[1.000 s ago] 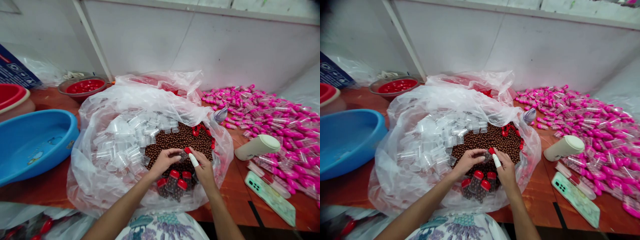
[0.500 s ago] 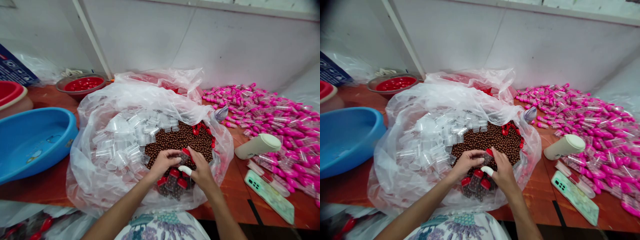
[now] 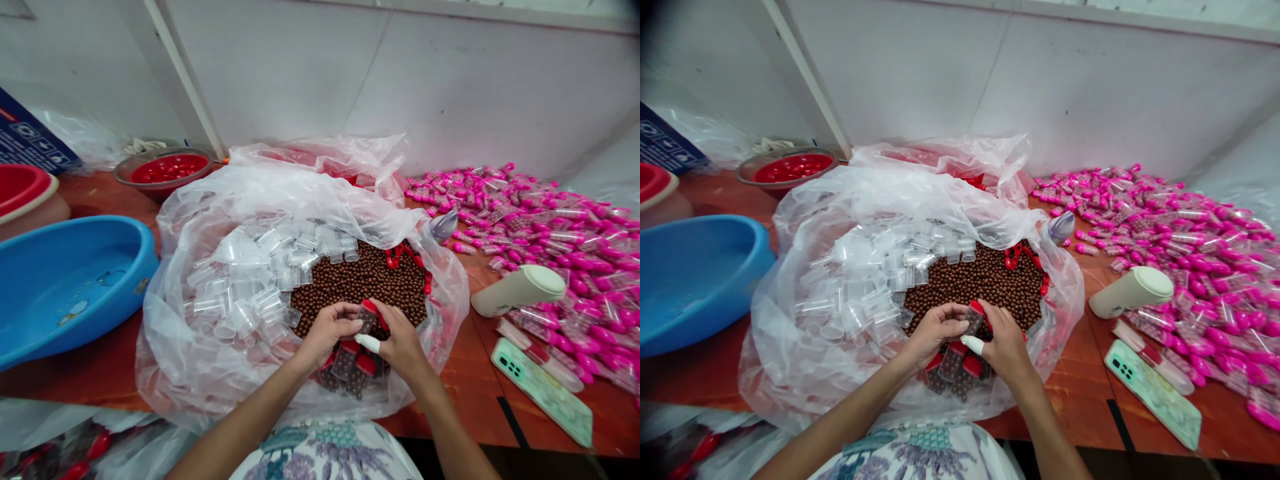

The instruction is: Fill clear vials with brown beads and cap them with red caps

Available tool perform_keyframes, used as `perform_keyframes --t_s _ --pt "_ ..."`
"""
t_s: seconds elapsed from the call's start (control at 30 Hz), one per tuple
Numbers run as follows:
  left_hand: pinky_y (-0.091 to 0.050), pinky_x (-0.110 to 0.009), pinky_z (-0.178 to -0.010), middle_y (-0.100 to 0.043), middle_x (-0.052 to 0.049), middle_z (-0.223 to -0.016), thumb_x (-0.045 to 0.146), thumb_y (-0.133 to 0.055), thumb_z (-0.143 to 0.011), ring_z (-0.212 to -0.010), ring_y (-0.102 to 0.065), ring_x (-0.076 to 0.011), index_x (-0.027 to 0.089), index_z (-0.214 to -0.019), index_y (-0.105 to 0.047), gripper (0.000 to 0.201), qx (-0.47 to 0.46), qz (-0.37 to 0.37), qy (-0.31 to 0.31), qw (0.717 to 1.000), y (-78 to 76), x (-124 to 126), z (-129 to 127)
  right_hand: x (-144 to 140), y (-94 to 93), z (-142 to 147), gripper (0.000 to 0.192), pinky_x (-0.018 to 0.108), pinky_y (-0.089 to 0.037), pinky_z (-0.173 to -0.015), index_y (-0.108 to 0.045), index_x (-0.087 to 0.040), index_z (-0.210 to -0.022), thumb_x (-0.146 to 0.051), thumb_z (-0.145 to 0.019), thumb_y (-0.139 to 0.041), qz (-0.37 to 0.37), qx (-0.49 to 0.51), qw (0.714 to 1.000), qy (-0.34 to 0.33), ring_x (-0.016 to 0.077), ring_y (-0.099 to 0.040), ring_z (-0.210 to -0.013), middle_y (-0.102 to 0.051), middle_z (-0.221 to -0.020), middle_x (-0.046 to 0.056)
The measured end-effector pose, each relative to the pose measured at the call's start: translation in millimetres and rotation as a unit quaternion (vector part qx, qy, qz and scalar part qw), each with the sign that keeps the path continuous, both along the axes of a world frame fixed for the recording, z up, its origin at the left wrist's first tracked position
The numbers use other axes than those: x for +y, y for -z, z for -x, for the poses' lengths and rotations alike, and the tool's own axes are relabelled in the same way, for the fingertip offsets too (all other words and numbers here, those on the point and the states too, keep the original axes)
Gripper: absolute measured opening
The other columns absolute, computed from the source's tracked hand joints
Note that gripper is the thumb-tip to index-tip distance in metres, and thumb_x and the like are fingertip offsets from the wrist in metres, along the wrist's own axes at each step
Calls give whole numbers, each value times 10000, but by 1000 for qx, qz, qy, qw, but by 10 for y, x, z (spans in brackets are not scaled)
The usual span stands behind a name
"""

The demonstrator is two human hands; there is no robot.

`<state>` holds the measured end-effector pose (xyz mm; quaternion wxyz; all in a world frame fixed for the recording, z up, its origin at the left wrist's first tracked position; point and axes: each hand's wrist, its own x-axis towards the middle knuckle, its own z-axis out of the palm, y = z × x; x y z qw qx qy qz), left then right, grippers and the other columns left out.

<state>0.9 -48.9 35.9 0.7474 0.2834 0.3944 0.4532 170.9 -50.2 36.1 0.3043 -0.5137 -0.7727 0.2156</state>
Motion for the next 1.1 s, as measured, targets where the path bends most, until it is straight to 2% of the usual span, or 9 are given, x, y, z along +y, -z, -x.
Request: perform_keyframes --t_s 0.17,0.37,0.53,0.67,0.77,0.9,0.93,1.0,1.1 --pt "-461 -228 -681 -642 -58 -888 344 -673 -720 -732 -592 -120 133 -961 -626 324 -37 12 4 999 -35 -35 -26 -4 -86 8 562 382 -440 -827 -484 -213 -1195 -431 -708 -661 -30 -24 999 -13 241 -540 -956 -598 -1092 82" --pt "-449 -242 -494 -634 -55 -668 590 -415 -808 -498 -576 -134 143 -1103 -546 551 -71 72 47 994 -158 6 -104 -41 -107 100 549 371 -415 -804 -508 -204 -1155 -431 -680 -664 -93 -52 994 -28 242 -543 -941 -612 -1073 75" --pt "-396 -197 -403 -588 -11 -575 567 -429 -809 -414 -518 -108 153 -1159 -504 547 -21 53 20 998 -153 -24 -154 -76 -65 179 484 367 -408 -778 -515 -183 -1131 -349 -694 -639 -122 -61 990 -37 243 -549 -917 -621 -1022 89" --pt "-407 -187 -420 -556 16 -566 465 -474 -814 -421 -481 -86 165 -1117 -515 429 -23 20 -9 999 -133 -34 -142 -105 -30 170 580 380 -410 -840 -423 -186 -1239 -335 -718 -629 -83 -24 995 -46 247 -528 -1013 -576 -1129 103" --pt "-433 -223 -423 -529 31 -544 478 -430 -826 -400 -439 -86 172 -1129 -482 434 -45 22 -29 998 -179 -11 -103 -157 12 132 690 364 -435 -843 -380 -176 -1265 -368 -676 -685 -16 54 998 5 235 -542 -1001 -565 -1130 104" --pt "-386 -196 -369 -507 38 -527 451 -425 -828 -387 -405 -86 177 -1135 -450 411 -55 28 -40 997 -221 -3 -69 -245 55 119 211 291 -460 -676 -591 -196 -870 -379 -767 -610 84 116 988 55 180 -573 -745 -619 -811 27" --pt "-369 -189 -352 -506 38 -529 445 -422 -828 -386 -402 -89 184 -1139 -443 407 -59 31 -34 997 -218 -10 -69 -259 59 125 181 283 -455 -656 -601 -197 -809 -374 -807 -562 96 132 985 62 171 -568 -714 -616 -771 20" --pt "-347 -183 -330 -504 37 -532 437 -409 -828 -386 -401 -96 192 -1145 -438 402 -63 35 -21 997 -201 -31 -76 -268 62 138 210 286 -460 -681 -618 -199 -830 -360 -860 -487 98 167 978 79 169 -576 -741 -626 -802 26" --pt "-352 -189 -338 -515 28 -540 438 -389 -828 -394 -419 -103 186 -1150 -452 414 -61 37 -15 997 -176 -58 -91 -244 63 152 252 335 -457 -800 -593 -207 -1022 -364 -871 -467 62 165 981 80 197 -574 -895 -624 -973 58"
